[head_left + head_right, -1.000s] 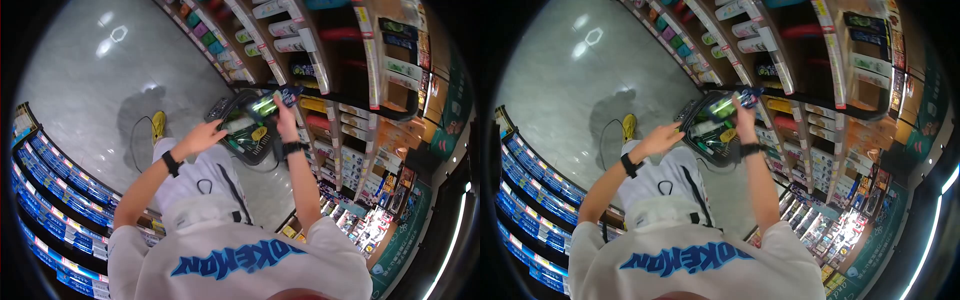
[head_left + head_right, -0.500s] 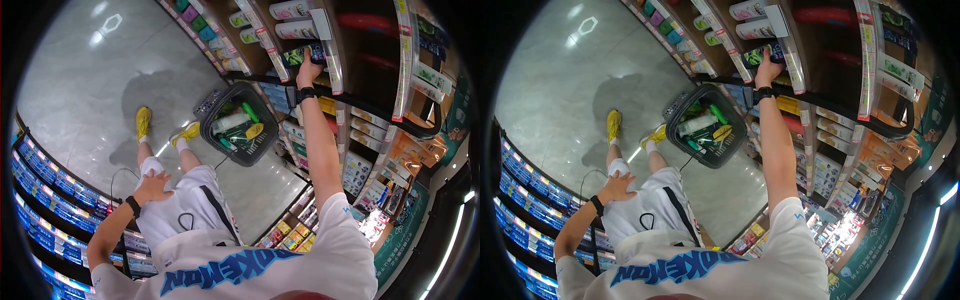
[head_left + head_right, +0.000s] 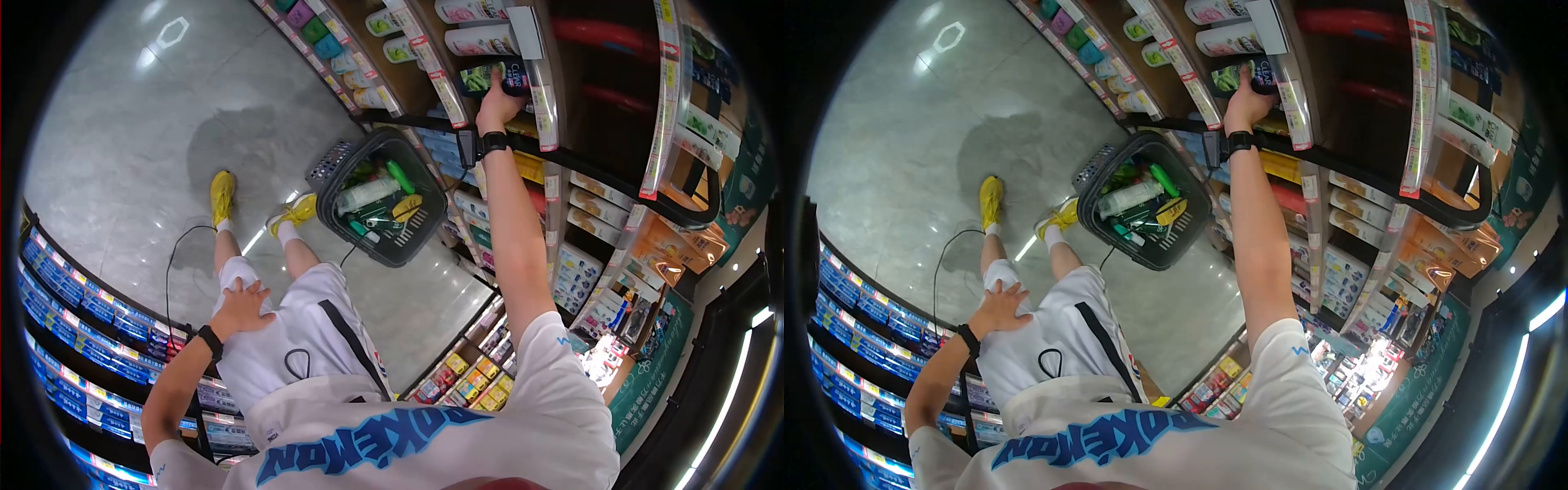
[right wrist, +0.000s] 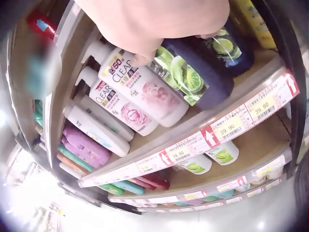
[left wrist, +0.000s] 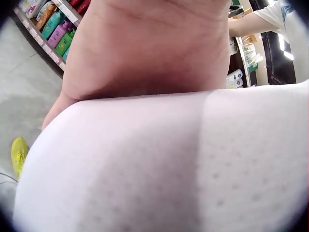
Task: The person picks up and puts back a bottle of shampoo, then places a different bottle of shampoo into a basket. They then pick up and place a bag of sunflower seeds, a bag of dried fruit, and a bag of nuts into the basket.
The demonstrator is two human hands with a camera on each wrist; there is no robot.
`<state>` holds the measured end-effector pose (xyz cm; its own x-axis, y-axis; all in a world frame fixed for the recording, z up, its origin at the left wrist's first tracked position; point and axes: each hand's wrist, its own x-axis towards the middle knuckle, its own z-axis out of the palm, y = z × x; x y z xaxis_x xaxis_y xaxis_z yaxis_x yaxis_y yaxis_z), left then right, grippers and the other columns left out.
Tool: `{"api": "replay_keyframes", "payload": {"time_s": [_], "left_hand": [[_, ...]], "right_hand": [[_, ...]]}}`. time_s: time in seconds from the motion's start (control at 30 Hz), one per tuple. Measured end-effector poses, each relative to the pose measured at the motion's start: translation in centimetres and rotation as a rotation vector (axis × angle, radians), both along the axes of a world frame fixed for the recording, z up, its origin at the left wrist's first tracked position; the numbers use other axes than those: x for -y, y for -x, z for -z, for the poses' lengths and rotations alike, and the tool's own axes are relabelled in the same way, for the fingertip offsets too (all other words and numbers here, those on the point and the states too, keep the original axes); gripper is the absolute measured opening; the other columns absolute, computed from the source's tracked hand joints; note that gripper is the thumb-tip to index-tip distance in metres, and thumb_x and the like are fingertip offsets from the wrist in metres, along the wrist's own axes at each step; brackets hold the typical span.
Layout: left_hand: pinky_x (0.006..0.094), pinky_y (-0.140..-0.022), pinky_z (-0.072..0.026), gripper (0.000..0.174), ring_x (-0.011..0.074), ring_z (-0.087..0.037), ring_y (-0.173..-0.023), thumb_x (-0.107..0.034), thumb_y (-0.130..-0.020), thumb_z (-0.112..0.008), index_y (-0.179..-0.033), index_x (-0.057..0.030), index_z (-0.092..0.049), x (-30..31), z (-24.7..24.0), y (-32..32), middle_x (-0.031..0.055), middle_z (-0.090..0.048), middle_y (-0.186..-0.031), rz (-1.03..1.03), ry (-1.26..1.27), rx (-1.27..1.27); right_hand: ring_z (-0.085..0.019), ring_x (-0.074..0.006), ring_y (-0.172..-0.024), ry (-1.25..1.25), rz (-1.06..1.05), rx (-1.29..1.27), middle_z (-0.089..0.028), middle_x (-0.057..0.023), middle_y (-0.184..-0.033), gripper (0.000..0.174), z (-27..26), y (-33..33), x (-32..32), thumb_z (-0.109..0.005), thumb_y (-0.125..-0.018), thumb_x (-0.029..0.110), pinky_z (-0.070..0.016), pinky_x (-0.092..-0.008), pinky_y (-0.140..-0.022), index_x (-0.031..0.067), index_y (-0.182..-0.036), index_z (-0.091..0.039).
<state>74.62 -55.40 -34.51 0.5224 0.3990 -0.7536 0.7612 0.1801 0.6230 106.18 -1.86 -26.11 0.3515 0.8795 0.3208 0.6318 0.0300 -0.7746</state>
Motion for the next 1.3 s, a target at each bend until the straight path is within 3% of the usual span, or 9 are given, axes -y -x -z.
{"api": "replay_keyframes", "payload": {"time_s": [0.07,0.27,0.47,0.5,0.53,0.67,0.9,1.13,1.3], "left_hand": [[0.0734,-0.097,-0.0315,0.073,0.0523,-0.030,-0.135,-0.057,-0.080,-0.060,-0.140,-0.0168,-0.050,-0.2,-0.1,0.0,0.0125,-0.040,-0.150,0.002,0.015,0.002],[0.0737,-0.097,-0.0325,0.074,0.0516,-0.030,-0.134,-0.057,-0.080,-0.060,-0.141,-0.0169,-0.050,0.4,0.0,0.3,0.0112,-0.040,-0.150,-0.010,0.007,0.011],[0.0759,-0.095,-0.0325,0.071,0.0512,-0.031,-0.134,-0.057,-0.079,-0.061,-0.136,-0.0149,-0.053,1.7,0.9,-0.4,0.0097,-0.045,-0.146,-0.049,-0.028,0.021],[0.0763,-0.095,-0.0327,0.071,0.0512,-0.033,-0.133,-0.057,-0.079,-0.063,-0.135,-0.0145,-0.054,1.8,0.6,-0.1,0.0113,-0.048,-0.143,-0.065,-0.020,0.050],[0.0767,-0.094,-0.0329,0.071,0.0513,-0.034,-0.132,-0.057,-0.079,-0.064,-0.134,-0.0142,-0.054,1.6,0.5,-0.2,0.0130,-0.051,-0.140,-0.092,-0.025,0.070],[0.0573,-0.096,-0.0442,0.077,0.0416,-0.058,-0.114,-0.056,-0.082,-0.064,-0.143,-0.0133,-0.043,2.6,1.6,0.8,0.0181,-0.060,-0.128,-0.013,-0.074,0.110],[0.0454,-0.094,-0.0488,0.062,0.0416,-0.061,-0.108,-0.044,-0.090,-0.056,-0.141,-0.0090,-0.045,3.9,-3.3,6.1,0.0238,-0.064,-0.117,-0.156,-0.186,0.196],[0.0420,-0.104,-0.0414,0.077,0.0373,-0.051,-0.124,-0.035,-0.077,-0.075,-0.137,0.0027,-0.047,7.7,-12.9,8.6,0.0263,-0.054,-0.133,-0.431,-0.085,0.141],[0.0439,-0.097,-0.0471,0.055,0.0404,-0.060,-0.109,-0.035,-0.089,-0.058,-0.136,-0.0060,-0.050,7.6,-15.2,8.6,0.0242,-0.062,-0.120,-0.369,-0.136,-0.089]], "right_hand": [[-0.059,-0.0327,-0.111,0.080,0.089,0.266,-0.054,-0.0212,-0.131,0.089,0.6,-1.4,-1.0,-0.084,-0.076,0.015,-0.0508,-0.0421,-0.093,-0.0045,-0.144,-0.029],[-0.068,-0.0250,-0.062,0.095,-0.033,-0.266,-0.061,-0.0216,-0.111,0.070,0.8,0.0,0.0,-0.077,-0.083,0.008,-0.0580,-0.0318,-0.051,-0.0041,-0.135,-0.031],[-0.069,-0.0242,-0.065,0.126,-0.091,-0.173,-0.067,-0.0163,-0.088,0.069,1.8,-0.9,-0.8,-0.075,-0.086,0.014,-0.0556,-0.0300,-0.053,-0.0060,-0.131,-0.026],[-0.069,-0.0211,-0.063,0.154,0.145,0.446,-0.069,-0.0136,-0.079,0.079,3.7,-3.1,-2.0,-0.077,-0.085,0.029,-0.0534,-0.0303,-0.054,-0.0051,-0.133,-0.024],[-0.069,-0.0217,-0.062,0.205,0.147,0.202,-0.070,-0.0163,-0.080,0.089,1.8,-1.0,-1.0,-0.078,-0.082,0.040,-0.0540,-0.0326,-0.058,-0.0080,-0.133,-0.023],[-0.065,-0.0207,-0.052,0.141,0.037,0.195,-0.068,-0.0140,-0.067,0.037,2.6,-2.3,-2.4,-0.079,-0.082,0.025,-0.0505,-0.0337,-0.051,-0.0040,-0.089,-0.057],[-0.065,-0.0404,-0.098,-0.015,0.374,0.441,-0.068,-0.0246,-0.104,0.069,3.2,-0.7,-2.2,-0.089,-0.064,0.037,-0.0499,-0.0481,-0.084,-0.0016,-0.114,-0.062],[-0.064,-0.0444,-0.096,0.285,0.463,0.129,-0.066,-0.0251,-0.106,0.067,-0.4,1.3,0.4,-0.084,-0.072,0.034,-0.0525,-0.0501,-0.080,0.0003,-0.121,-0.053],[-0.063,-0.0448,-0.093,0.220,0.296,-0.012,-0.066,-0.0243,-0.100,0.044,-0.9,1.5,4.1,-0.075,-0.081,0.025,-0.0501,-0.0507,-0.080,0.0027,-0.111,-0.052]]}}
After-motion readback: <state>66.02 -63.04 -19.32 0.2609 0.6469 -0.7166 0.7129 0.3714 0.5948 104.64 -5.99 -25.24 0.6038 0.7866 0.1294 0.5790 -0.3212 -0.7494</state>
